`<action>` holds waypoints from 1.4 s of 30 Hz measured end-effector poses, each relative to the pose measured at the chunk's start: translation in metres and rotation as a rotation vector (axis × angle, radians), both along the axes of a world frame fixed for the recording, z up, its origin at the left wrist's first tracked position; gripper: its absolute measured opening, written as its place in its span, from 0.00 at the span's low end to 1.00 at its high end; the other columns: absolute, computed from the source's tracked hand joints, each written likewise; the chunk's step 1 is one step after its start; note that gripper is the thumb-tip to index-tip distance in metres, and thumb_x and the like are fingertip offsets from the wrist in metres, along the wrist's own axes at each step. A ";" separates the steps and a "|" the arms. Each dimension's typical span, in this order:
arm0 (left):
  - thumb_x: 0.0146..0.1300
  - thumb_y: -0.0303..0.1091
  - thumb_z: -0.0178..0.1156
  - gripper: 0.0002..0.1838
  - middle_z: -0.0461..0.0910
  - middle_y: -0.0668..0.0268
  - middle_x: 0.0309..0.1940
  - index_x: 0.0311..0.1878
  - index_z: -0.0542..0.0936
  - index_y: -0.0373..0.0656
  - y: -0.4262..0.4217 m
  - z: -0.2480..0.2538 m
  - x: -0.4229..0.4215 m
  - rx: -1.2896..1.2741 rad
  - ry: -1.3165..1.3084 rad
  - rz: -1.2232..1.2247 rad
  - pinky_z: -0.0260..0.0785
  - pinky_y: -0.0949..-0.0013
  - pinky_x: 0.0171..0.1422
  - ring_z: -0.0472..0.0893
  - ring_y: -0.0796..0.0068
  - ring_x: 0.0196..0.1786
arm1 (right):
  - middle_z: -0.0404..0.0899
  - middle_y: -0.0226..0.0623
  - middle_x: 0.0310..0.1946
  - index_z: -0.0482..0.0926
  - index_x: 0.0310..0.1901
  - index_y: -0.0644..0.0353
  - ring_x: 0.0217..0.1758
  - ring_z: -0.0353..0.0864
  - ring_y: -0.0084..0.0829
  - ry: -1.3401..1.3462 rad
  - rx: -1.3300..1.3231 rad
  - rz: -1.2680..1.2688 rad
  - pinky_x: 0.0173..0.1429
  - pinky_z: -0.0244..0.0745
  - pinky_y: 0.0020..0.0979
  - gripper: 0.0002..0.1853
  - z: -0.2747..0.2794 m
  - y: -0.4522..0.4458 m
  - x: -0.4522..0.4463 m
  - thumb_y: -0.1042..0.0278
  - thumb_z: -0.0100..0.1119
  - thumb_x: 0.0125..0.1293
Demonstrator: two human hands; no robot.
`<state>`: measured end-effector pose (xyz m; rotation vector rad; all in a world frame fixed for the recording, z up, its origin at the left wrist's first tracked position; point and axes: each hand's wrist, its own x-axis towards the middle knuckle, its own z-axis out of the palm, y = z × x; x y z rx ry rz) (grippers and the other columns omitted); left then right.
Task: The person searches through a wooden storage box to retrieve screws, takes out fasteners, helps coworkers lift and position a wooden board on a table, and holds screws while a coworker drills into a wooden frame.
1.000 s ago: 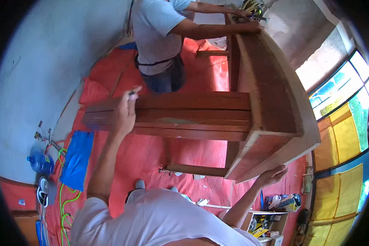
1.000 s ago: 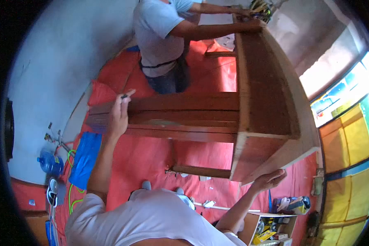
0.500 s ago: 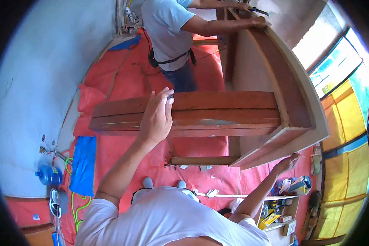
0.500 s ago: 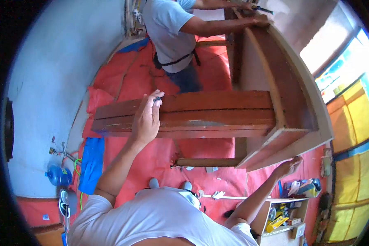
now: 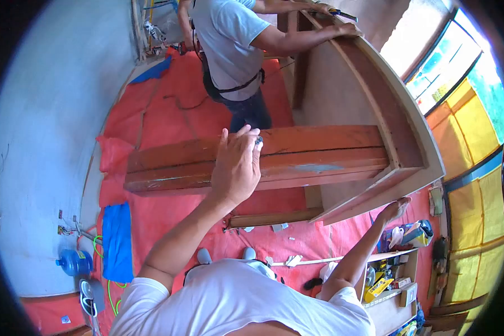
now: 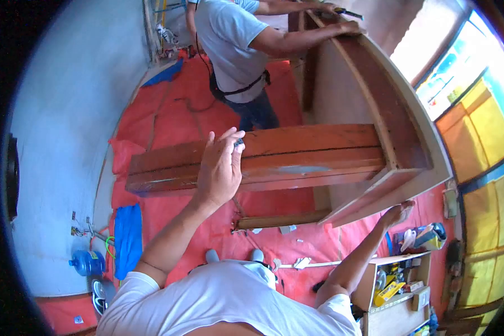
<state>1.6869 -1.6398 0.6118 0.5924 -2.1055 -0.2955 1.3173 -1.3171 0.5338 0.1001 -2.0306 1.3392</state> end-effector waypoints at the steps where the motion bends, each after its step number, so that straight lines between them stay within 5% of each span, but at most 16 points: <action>1: 0.68 0.30 0.48 0.11 0.76 0.60 0.50 0.51 0.70 0.40 0.004 -0.001 -0.007 -0.009 -0.001 -0.011 0.54 0.46 0.69 0.72 0.59 0.60 | 0.77 0.55 0.35 0.76 0.43 0.71 0.38 0.74 0.51 -0.030 0.005 -0.012 0.45 0.66 0.48 0.32 -0.006 0.006 -0.009 0.46 0.28 0.73; 13: 0.66 0.29 0.50 0.12 0.74 0.59 0.52 0.52 0.70 0.39 0.048 0.001 -0.080 -0.067 -0.047 -0.125 0.51 0.44 0.69 0.71 0.60 0.61 | 0.76 0.60 0.33 0.73 0.38 0.69 0.34 0.73 0.54 0.238 0.130 -0.106 0.37 0.66 0.50 0.27 -0.079 0.065 -0.111 0.51 0.32 0.74; 16: 0.65 0.29 0.51 0.13 0.74 0.58 0.51 0.52 0.70 0.39 0.056 -0.002 -0.095 -0.082 -0.050 -0.165 0.52 0.45 0.69 0.70 0.59 0.61 | 0.72 0.50 0.40 0.70 0.49 0.69 0.42 0.72 0.43 0.158 0.177 -0.029 0.47 0.67 0.42 0.27 -0.103 0.097 -0.143 0.48 0.32 0.73; 18: 0.64 0.29 0.52 0.12 0.74 0.57 0.51 0.50 0.71 0.39 0.066 -0.004 -0.105 -0.040 -0.032 -0.180 0.52 0.44 0.68 0.70 0.57 0.60 | 0.67 0.34 0.20 0.73 0.38 0.59 0.22 0.68 0.30 0.227 0.258 -0.131 0.28 0.67 0.36 0.15 -0.118 0.109 -0.171 0.59 0.38 0.73; 22: 0.62 0.33 0.53 0.10 0.74 0.55 0.50 0.43 0.73 0.39 0.097 -0.009 -0.118 -0.068 -0.014 -0.272 0.49 0.39 0.69 0.69 0.57 0.62 | 0.68 0.38 0.21 0.73 0.39 0.61 0.24 0.69 0.33 0.235 0.263 -0.162 0.30 0.67 0.38 0.16 -0.134 0.134 -0.184 0.58 0.39 0.73; 29: 0.60 0.37 0.50 0.14 0.70 0.53 0.51 0.45 0.73 0.38 0.134 -0.012 -0.135 -0.195 -0.125 -0.266 0.49 0.35 0.68 0.65 0.55 0.63 | 0.71 0.44 0.24 0.74 0.39 0.65 0.27 0.70 0.39 0.158 0.241 -0.139 0.34 0.68 0.39 0.19 -0.140 0.152 -0.189 0.56 0.39 0.73; 36: 0.62 0.32 0.52 0.10 0.71 0.54 0.48 0.43 0.73 0.39 0.134 -0.013 -0.138 -0.007 0.118 -0.544 0.61 0.48 0.62 0.70 0.58 0.56 | 0.73 0.50 0.27 0.75 0.39 0.69 0.31 0.71 0.45 0.078 0.265 -0.090 0.37 0.69 0.41 0.23 -0.168 0.153 -0.162 0.54 0.40 0.72; 40: 0.63 0.27 0.56 0.08 0.77 0.60 0.34 0.45 0.74 0.40 0.126 0.010 -0.069 0.430 0.270 -0.732 0.71 0.63 0.44 0.79 0.62 0.38 | 0.78 0.51 0.33 0.77 0.40 0.70 0.38 0.75 0.42 -0.230 0.475 0.051 0.41 0.71 0.39 0.24 -0.244 0.134 -0.058 0.53 0.41 0.72; 42: 0.62 0.28 0.58 0.08 0.80 0.61 0.33 0.45 0.77 0.40 0.104 0.022 -0.002 0.454 0.289 -0.700 0.72 0.65 0.40 0.81 0.63 0.36 | 0.80 0.45 0.37 0.77 0.44 0.67 0.41 0.78 0.36 -0.323 0.053 0.669 0.45 0.73 0.36 0.21 -0.276 0.085 0.050 0.56 0.42 0.72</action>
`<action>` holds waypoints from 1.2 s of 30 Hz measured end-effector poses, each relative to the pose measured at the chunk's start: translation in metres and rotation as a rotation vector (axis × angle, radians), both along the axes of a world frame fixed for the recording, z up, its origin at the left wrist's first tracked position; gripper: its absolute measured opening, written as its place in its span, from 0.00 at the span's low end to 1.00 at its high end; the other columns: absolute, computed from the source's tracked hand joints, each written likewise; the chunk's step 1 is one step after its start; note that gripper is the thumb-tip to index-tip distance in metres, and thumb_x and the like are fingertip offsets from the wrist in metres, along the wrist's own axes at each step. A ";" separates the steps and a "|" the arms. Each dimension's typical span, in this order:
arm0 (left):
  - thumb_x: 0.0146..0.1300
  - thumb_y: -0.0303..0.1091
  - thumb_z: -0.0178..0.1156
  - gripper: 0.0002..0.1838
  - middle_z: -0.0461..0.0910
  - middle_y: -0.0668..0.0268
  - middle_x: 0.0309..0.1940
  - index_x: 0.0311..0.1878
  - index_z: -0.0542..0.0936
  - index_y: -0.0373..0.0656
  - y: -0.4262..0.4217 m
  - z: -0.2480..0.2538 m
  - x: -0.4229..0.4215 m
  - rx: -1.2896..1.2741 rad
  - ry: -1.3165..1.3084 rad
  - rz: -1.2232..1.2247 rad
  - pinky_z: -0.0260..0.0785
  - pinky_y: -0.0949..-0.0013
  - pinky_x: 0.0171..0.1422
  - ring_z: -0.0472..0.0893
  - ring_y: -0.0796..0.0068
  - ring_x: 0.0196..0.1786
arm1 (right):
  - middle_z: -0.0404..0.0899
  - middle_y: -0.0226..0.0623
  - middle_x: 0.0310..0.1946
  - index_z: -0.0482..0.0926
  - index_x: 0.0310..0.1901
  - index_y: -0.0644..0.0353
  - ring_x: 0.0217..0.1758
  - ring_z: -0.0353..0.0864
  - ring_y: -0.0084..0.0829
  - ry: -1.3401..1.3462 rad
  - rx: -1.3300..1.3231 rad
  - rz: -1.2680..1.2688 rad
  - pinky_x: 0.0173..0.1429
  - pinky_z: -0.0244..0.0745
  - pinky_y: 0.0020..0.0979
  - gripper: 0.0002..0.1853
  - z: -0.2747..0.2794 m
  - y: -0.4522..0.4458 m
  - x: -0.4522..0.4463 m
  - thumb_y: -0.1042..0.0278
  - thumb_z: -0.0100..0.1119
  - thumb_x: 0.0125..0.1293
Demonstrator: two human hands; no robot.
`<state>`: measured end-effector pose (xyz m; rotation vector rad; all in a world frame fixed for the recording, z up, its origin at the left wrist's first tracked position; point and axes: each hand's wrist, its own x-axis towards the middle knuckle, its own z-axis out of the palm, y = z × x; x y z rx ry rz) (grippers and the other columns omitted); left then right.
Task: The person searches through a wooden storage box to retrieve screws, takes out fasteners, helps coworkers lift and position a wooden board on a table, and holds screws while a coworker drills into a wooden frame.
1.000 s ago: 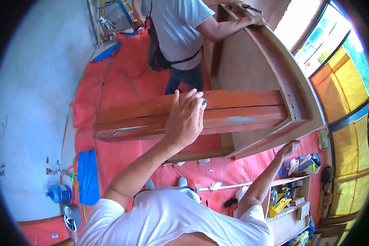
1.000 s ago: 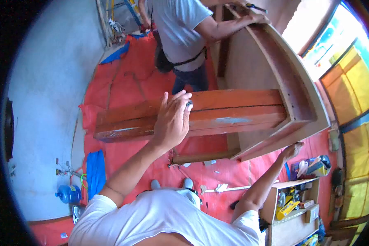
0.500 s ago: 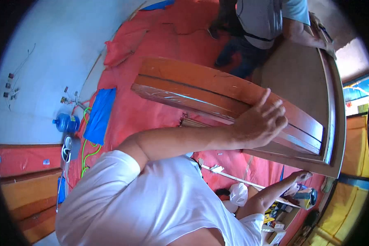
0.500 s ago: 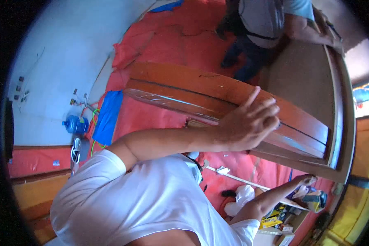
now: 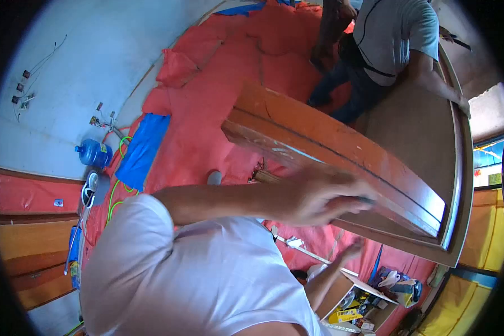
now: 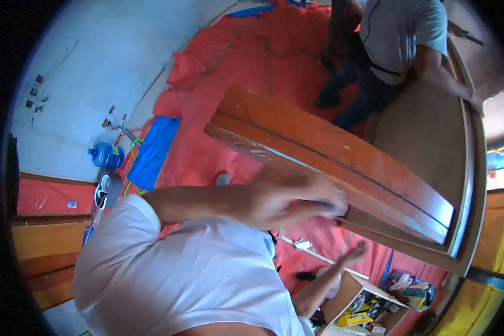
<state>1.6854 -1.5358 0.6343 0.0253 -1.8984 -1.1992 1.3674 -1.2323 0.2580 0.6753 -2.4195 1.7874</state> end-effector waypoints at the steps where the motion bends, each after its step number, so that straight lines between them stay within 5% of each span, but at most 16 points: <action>1: 0.61 0.29 0.60 0.09 0.81 0.61 0.34 0.44 0.78 0.39 -0.016 0.001 0.031 -0.043 0.035 0.088 0.73 0.65 0.39 0.82 0.63 0.35 | 0.80 0.43 0.38 0.77 0.45 0.67 0.40 0.79 0.34 -0.265 -0.228 0.201 0.46 0.74 0.34 0.19 -0.030 -0.019 0.041 0.59 0.43 0.70; 2: 0.61 0.28 0.60 0.11 0.82 0.61 0.36 0.47 0.79 0.39 -0.036 0.002 0.066 -0.015 -0.057 0.163 0.74 0.67 0.41 0.83 0.67 0.37 | 0.80 0.42 0.39 0.77 0.45 0.66 0.39 0.80 0.33 -0.532 -0.392 0.329 0.47 0.74 0.33 0.17 -0.061 -0.037 0.082 0.61 0.44 0.69; 3: 0.64 0.29 0.57 0.10 0.83 0.63 0.36 0.46 0.79 0.38 -0.052 -0.007 0.095 0.179 -0.063 0.257 0.75 0.70 0.42 0.83 0.72 0.38 | 0.80 0.43 0.38 0.78 0.43 0.67 0.38 0.80 0.35 -0.380 -0.109 0.420 0.47 0.75 0.34 0.15 -0.038 -0.073 0.148 0.65 0.44 0.68; 4: 0.67 0.30 0.54 0.09 0.83 0.63 0.35 0.45 0.79 0.36 -0.068 -0.010 0.123 0.411 -0.092 0.346 0.75 0.72 0.40 0.83 0.74 0.37 | 0.81 0.42 0.38 0.79 0.39 0.67 0.38 0.80 0.35 -0.770 -0.540 0.603 0.47 0.74 0.33 0.13 -0.043 -0.104 0.190 0.71 0.44 0.67; 5: 0.68 0.32 0.53 0.10 0.83 0.62 0.35 0.46 0.78 0.36 -0.088 -0.016 0.148 0.465 -0.118 0.442 0.75 0.73 0.39 0.82 0.75 0.37 | 0.81 0.41 0.37 0.79 0.40 0.67 0.41 0.81 0.34 -0.408 -0.046 0.680 0.49 0.74 0.33 0.11 -0.036 -0.135 0.226 0.73 0.46 0.66; 6: 0.69 0.33 0.52 0.12 0.82 0.62 0.35 0.46 0.78 0.35 -0.109 -0.027 0.171 0.518 -0.142 0.544 0.75 0.75 0.38 0.82 0.75 0.36 | 0.79 0.39 0.35 0.77 0.43 0.69 0.37 0.81 0.30 -0.262 0.115 0.746 0.40 0.77 0.30 0.09 -0.024 -0.171 0.260 0.79 0.48 0.65; 8: 0.69 0.35 0.53 0.13 0.82 0.60 0.35 0.47 0.77 0.35 -0.146 -0.067 0.207 0.823 -0.058 0.492 0.75 0.75 0.38 0.82 0.75 0.35 | 0.83 0.40 0.34 0.79 0.42 0.66 0.35 0.83 0.28 -0.368 0.271 0.968 0.39 0.77 0.27 0.08 0.071 -0.242 0.321 0.76 0.50 0.65; 13: 0.70 0.36 0.49 0.14 0.81 0.58 0.41 0.51 0.74 0.36 -0.216 -0.150 0.275 1.197 -0.010 0.143 0.75 0.71 0.43 0.82 0.72 0.40 | 0.81 0.38 0.29 0.78 0.45 0.68 0.32 0.82 0.25 -0.244 0.272 1.240 0.37 0.76 0.26 0.09 0.107 -0.371 0.398 0.76 0.51 0.66; 18: 0.71 0.33 0.48 0.14 0.79 0.57 0.45 0.52 0.73 0.34 -0.250 -0.165 0.337 1.398 -0.002 -0.009 0.76 0.67 0.50 0.81 0.68 0.45 | 0.80 0.37 0.37 0.77 0.45 0.68 0.38 0.79 0.23 -0.554 0.159 1.127 0.40 0.75 0.26 0.09 0.195 -0.488 0.478 0.73 0.52 0.68; 26: 0.69 0.34 0.52 0.15 0.81 0.60 0.40 0.52 0.76 0.34 -0.320 -0.158 0.386 1.235 -0.104 0.039 0.75 0.72 0.46 0.82 0.74 0.41 | 0.79 0.35 0.40 0.76 0.47 0.67 0.43 0.78 0.23 -0.713 0.041 1.300 0.49 0.75 0.27 0.10 0.242 -0.588 0.529 0.73 0.55 0.67; 36: 0.67 0.32 0.54 0.14 0.81 0.57 0.38 0.49 0.76 0.30 -0.391 -0.164 0.363 1.064 -0.288 0.252 0.76 0.70 0.44 0.82 0.70 0.36 | 0.79 0.32 0.38 0.77 0.43 0.66 0.42 0.77 0.21 -0.788 -0.014 1.317 0.50 0.74 0.26 0.07 0.203 -0.679 0.505 0.74 0.59 0.64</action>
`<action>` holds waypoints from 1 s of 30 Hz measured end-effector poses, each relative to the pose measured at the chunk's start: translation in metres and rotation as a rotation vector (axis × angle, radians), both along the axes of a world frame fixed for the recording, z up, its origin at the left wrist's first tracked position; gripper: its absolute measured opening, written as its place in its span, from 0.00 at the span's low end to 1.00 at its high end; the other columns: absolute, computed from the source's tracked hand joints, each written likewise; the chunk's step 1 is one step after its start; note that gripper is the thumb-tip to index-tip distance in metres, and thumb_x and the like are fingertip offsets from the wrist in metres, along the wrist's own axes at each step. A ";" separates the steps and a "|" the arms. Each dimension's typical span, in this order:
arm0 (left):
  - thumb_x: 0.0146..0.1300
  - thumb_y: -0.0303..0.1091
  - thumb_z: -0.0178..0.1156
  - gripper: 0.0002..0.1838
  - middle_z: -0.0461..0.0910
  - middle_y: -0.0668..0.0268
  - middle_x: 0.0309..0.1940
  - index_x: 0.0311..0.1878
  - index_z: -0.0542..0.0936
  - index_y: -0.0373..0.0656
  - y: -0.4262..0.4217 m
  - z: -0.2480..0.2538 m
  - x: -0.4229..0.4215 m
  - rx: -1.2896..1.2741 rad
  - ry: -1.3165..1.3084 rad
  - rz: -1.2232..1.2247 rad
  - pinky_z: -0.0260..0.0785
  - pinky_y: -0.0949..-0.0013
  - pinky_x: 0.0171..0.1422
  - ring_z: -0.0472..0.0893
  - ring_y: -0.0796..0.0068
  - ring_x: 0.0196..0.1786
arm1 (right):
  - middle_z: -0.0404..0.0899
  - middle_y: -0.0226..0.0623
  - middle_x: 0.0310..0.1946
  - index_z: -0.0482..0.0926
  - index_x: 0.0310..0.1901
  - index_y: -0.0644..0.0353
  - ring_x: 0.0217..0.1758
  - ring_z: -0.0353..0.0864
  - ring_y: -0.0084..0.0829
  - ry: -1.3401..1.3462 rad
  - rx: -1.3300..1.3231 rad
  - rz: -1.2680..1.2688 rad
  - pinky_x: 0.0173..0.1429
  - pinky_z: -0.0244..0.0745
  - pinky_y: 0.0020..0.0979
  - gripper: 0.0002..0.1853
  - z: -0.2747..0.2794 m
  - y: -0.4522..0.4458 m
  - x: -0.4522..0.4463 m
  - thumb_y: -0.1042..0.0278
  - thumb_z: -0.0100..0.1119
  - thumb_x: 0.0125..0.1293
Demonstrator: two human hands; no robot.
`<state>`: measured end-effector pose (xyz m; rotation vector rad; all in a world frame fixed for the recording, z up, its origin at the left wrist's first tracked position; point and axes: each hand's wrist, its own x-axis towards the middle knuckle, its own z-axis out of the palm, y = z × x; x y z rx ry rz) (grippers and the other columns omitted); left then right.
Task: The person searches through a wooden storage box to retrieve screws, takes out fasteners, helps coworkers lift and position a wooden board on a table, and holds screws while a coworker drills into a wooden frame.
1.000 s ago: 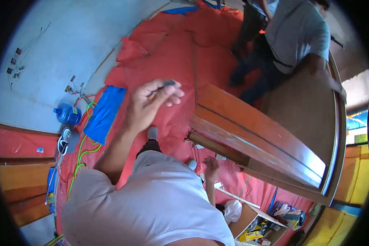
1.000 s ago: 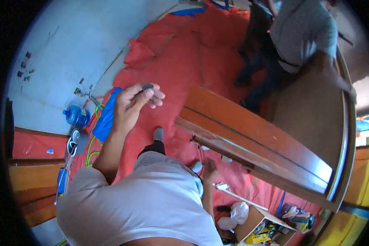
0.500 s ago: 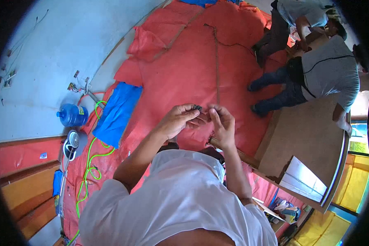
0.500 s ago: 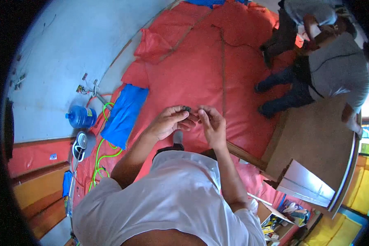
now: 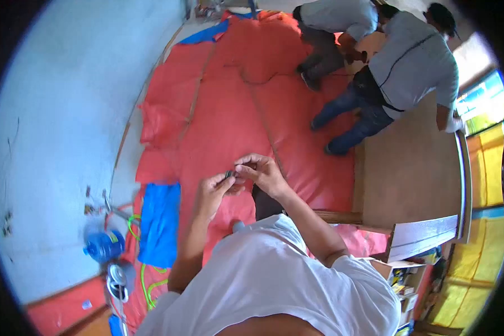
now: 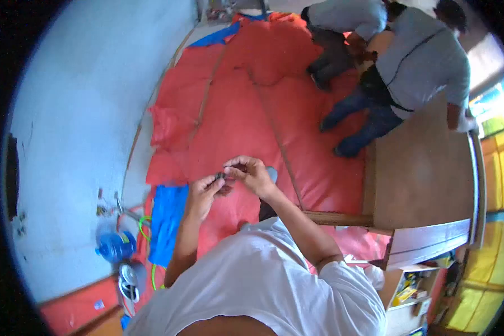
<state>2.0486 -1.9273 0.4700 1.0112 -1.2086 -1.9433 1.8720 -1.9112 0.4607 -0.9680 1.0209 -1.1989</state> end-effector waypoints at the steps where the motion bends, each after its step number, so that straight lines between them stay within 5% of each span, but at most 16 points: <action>1: 0.67 0.31 0.54 0.14 0.81 0.57 0.38 0.50 0.76 0.30 -0.009 -0.005 -0.004 0.020 0.001 0.034 0.76 0.70 0.43 0.82 0.70 0.36 | 0.79 0.31 0.38 0.77 0.43 0.66 0.43 0.77 0.21 0.032 -0.024 -0.033 0.50 0.74 0.26 0.08 -0.005 -0.014 -0.004 0.73 0.59 0.64; 8: 0.67 0.32 0.54 0.14 0.82 0.55 0.37 0.49 0.75 0.30 -0.104 -0.033 -0.064 0.120 -0.017 0.082 0.76 0.71 0.41 0.83 0.69 0.36 | 0.78 0.32 0.37 0.75 0.43 0.64 0.44 0.76 0.23 -0.201 -0.050 0.141 0.50 0.73 0.27 0.06 -0.038 -0.124 -0.064 0.73 0.56 0.66; 11: 0.67 0.33 0.54 0.15 0.82 0.55 0.37 0.49 0.75 0.30 -0.147 -0.041 -0.099 0.136 -0.008 0.051 0.76 0.71 0.41 0.83 0.70 0.36 | 0.78 0.33 0.38 0.75 0.45 0.64 0.45 0.76 0.24 -0.092 -0.074 0.090 0.50 0.73 0.28 0.08 -0.041 -0.161 -0.101 0.73 0.56 0.66; 15: 0.67 0.33 0.54 0.14 0.81 0.58 0.37 0.49 0.75 0.31 -0.209 -0.035 -0.164 0.121 -0.041 -0.066 0.76 0.72 0.41 0.82 0.71 0.37 | 0.78 0.33 0.39 0.74 0.49 0.64 0.46 0.76 0.25 -0.196 0.107 -0.028 0.51 0.73 0.28 0.13 -0.034 -0.187 -0.162 0.72 0.58 0.65; 18: 0.67 0.32 0.54 0.13 0.81 0.60 0.37 0.48 0.76 0.32 -0.239 -0.039 -0.203 0.093 -0.060 -0.158 0.76 0.72 0.41 0.82 0.73 0.37 | 0.79 0.35 0.39 0.75 0.48 0.65 0.44 0.78 0.25 -0.020 0.169 -0.125 0.49 0.74 0.28 0.12 -0.015 -0.195 -0.201 0.71 0.58 0.65; 27: 0.65 0.35 0.58 0.14 0.83 0.61 0.32 0.41 0.80 0.30 -0.332 -0.058 -0.317 0.057 -0.043 -0.452 0.76 0.74 0.43 0.82 0.76 0.37 | 0.80 0.35 0.36 0.76 0.42 0.64 0.38 0.79 0.25 -0.163 0.170 -0.522 0.44 0.77 0.26 0.06 -0.050 -0.244 -0.263 0.74 0.56 0.65; 30: 0.64 0.37 0.59 0.15 0.83 0.63 0.32 0.41 0.80 0.31 -0.392 -0.035 -0.357 -0.214 -0.355 -0.682 0.75 0.74 0.43 0.81 0.78 0.36 | 0.79 0.34 0.36 0.75 0.41 0.64 0.38 0.80 0.25 -0.131 0.123 -0.702 0.43 0.77 0.27 0.05 -0.054 -0.284 -0.286 0.75 0.55 0.66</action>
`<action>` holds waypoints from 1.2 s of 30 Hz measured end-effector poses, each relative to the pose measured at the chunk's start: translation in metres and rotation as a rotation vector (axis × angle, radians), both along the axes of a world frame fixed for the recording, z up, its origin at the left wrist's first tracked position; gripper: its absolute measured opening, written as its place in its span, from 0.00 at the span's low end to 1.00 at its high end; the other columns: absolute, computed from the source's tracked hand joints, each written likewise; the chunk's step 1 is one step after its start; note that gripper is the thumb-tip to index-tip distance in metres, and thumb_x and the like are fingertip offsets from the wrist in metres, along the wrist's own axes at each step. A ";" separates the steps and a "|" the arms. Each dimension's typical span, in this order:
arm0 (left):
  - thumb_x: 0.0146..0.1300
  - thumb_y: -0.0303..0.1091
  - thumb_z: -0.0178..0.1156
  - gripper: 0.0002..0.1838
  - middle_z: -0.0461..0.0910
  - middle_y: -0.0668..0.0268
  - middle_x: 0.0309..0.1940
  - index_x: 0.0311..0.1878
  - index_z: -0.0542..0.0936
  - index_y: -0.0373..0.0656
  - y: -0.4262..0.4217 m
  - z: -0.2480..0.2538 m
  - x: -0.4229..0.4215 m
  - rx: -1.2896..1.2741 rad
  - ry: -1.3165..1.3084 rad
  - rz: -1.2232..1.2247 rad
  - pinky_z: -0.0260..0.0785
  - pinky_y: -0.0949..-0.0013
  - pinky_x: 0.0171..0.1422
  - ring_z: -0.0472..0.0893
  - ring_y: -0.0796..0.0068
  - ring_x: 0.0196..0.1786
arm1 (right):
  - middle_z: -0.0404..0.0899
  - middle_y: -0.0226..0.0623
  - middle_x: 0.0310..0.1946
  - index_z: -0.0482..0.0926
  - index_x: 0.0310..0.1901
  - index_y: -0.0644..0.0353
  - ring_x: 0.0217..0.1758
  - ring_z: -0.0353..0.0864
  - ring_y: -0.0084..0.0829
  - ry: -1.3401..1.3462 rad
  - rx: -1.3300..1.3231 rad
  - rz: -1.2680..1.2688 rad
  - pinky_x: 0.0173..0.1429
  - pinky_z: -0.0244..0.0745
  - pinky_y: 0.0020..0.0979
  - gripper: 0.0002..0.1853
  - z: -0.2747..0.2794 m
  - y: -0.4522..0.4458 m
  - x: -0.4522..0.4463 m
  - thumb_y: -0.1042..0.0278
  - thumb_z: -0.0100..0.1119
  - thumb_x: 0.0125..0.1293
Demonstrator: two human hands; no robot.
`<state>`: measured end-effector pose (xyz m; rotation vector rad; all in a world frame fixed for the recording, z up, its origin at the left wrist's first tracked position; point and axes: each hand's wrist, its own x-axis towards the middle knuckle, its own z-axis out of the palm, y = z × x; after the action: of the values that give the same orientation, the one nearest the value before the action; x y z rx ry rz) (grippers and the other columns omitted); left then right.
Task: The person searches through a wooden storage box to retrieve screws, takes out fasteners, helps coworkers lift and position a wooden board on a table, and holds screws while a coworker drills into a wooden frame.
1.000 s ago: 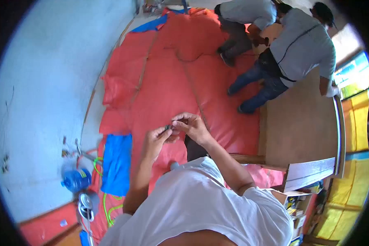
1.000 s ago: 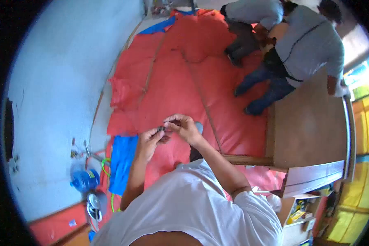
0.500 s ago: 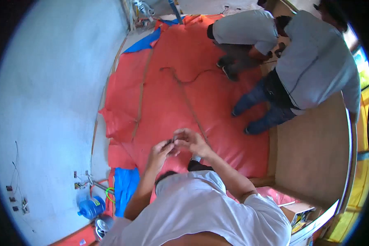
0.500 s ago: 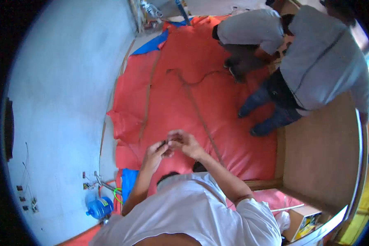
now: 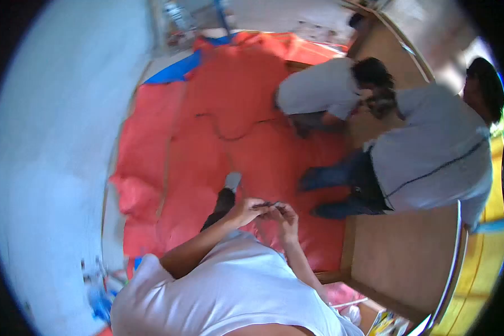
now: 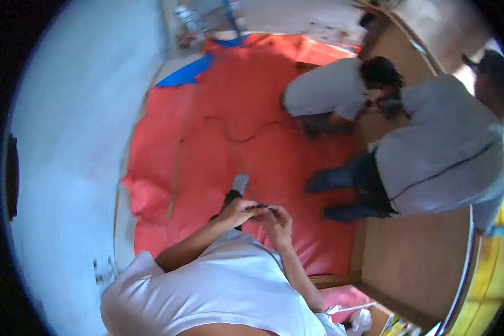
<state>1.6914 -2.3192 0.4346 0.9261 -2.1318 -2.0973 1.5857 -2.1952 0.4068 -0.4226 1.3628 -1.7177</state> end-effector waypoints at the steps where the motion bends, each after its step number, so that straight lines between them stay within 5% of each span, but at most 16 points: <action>1: 0.64 0.38 0.59 0.15 0.83 0.65 0.30 0.39 0.82 0.33 -0.014 -0.020 -0.014 -0.009 0.097 0.046 0.75 0.75 0.42 0.81 0.79 0.36 | 0.80 0.33 0.38 0.74 0.40 0.59 0.38 0.79 0.24 0.003 0.104 -0.038 0.48 0.75 0.28 0.03 -0.013 -0.011 -0.014 0.73 0.57 0.65; 4: 0.65 0.38 0.59 0.15 0.82 0.65 0.31 0.40 0.82 0.33 -0.077 -0.077 -0.056 0.250 0.205 0.067 0.74 0.75 0.41 0.81 0.79 0.36 | 0.80 0.33 0.38 0.74 0.39 0.58 0.39 0.79 0.24 0.083 0.029 -0.251 0.48 0.74 0.29 0.03 -0.043 -0.070 -0.051 0.72 0.57 0.65; 5: 0.65 0.36 0.58 0.14 0.82 0.64 0.34 0.45 0.80 0.33 -0.107 -0.063 -0.066 0.119 0.186 0.007 0.75 0.75 0.41 0.81 0.78 0.36 | 0.79 0.35 0.38 0.73 0.38 0.58 0.38 0.80 0.26 0.129 0.043 -0.317 0.49 0.75 0.31 0.03 -0.048 -0.091 -0.067 0.72 0.55 0.66; 8: 0.66 0.33 0.57 0.13 0.82 0.65 0.35 0.46 0.80 0.34 -0.187 -0.068 -0.078 0.326 0.264 0.056 0.76 0.76 0.39 0.81 0.79 0.37 | 0.79 0.36 0.36 0.72 0.39 0.59 0.38 0.80 0.27 0.082 0.071 -0.492 0.47 0.76 0.30 0.02 -0.004 -0.149 -0.099 0.71 0.53 0.68; 15: 0.67 0.38 0.56 0.14 0.83 0.63 0.35 0.49 0.77 0.39 -0.315 -0.059 -0.133 0.369 0.149 0.031 0.73 0.78 0.33 0.81 0.80 0.31 | 0.78 0.36 0.34 0.73 0.46 0.64 0.35 0.79 0.24 0.334 0.034 -0.756 0.41 0.77 0.26 0.10 0.014 -0.171 -0.210 0.70 0.56 0.66; 26: 0.67 0.36 0.55 0.13 0.83 0.63 0.35 0.49 0.78 0.39 -0.326 -0.055 -0.220 0.374 0.040 0.014 0.72 0.78 0.35 0.81 0.79 0.32 | 0.77 0.31 0.35 0.73 0.44 0.59 0.34 0.79 0.23 0.061 0.104 -0.956 0.38 0.76 0.23 0.10 -0.025 -0.161 -0.305 0.68 0.59 0.64; 36: 0.69 0.36 0.53 0.14 0.82 0.61 0.36 0.51 0.75 0.37 -0.350 -0.072 -0.328 0.356 -0.091 0.210 0.72 0.79 0.33 0.81 0.79 0.32 | 0.77 0.36 0.35 0.69 0.56 0.66 0.33 0.79 0.24 -0.027 -0.005 -0.704 0.38 0.76 0.23 0.17 -0.071 -0.225 -0.477 0.72 0.54 0.66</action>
<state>1.3630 -2.6695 0.3622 1.2357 -1.6322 -2.4035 1.1087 -2.4201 0.3360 0.1061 1.5987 -2.2708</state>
